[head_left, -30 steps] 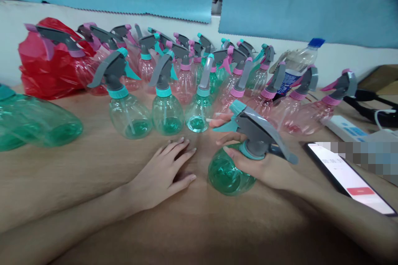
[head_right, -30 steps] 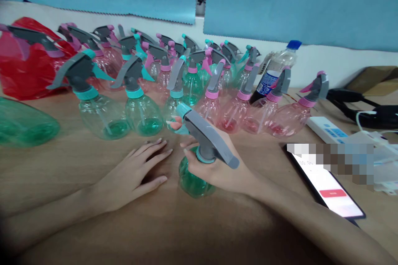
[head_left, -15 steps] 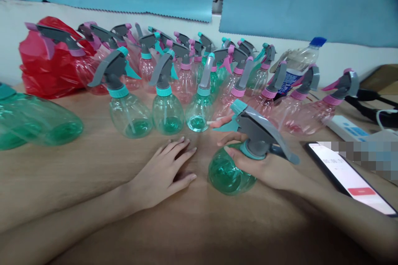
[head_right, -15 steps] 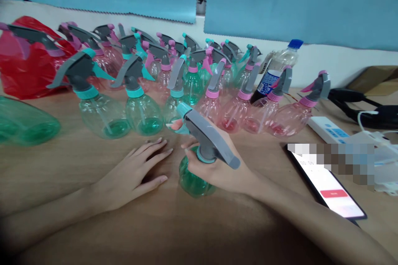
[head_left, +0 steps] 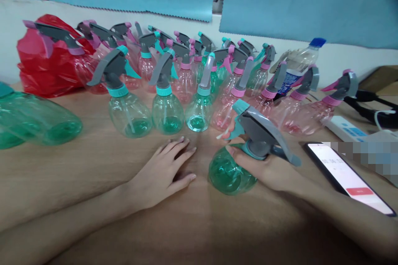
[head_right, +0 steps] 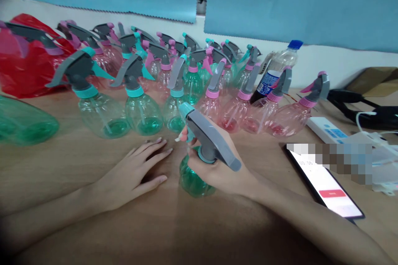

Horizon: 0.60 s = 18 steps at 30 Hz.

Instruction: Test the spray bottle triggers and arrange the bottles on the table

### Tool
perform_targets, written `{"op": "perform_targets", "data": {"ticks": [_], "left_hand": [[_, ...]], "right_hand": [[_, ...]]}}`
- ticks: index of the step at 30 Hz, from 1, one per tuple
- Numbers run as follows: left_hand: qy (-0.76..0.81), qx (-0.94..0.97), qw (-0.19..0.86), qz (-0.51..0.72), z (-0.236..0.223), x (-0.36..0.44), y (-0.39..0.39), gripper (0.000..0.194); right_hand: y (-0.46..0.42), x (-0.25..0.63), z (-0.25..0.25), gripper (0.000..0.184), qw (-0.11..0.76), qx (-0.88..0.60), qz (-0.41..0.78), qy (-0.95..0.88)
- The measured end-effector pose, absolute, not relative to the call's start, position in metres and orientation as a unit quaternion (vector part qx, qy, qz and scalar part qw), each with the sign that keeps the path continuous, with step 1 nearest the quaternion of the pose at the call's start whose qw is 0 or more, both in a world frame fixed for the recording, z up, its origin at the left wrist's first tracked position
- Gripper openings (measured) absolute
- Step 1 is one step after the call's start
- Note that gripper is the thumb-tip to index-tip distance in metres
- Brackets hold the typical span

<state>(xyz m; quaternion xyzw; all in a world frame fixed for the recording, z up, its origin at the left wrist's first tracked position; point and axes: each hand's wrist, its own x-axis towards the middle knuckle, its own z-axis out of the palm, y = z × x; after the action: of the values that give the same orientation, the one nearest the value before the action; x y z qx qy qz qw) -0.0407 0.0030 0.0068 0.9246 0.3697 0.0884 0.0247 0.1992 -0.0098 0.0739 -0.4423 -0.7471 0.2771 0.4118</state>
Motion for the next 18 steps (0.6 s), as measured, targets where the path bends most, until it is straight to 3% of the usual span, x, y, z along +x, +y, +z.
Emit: {"op": "perform_targets", "data": {"ticks": [9,18], "left_hand": [[0.367,0.926,0.011,0.085,0.0061,-0.041,0.0037,0.058],[0.37,0.924,0.016,0.094,0.0058,-0.0412,0.0029,0.059]], "right_hand": [[-0.0132,0.1991,0.0742,0.019,0.425,-0.453,0.272,-0.735],[-0.0099,0.1982,0.0714,0.036,0.417,-0.44,0.296,-0.738]]}}
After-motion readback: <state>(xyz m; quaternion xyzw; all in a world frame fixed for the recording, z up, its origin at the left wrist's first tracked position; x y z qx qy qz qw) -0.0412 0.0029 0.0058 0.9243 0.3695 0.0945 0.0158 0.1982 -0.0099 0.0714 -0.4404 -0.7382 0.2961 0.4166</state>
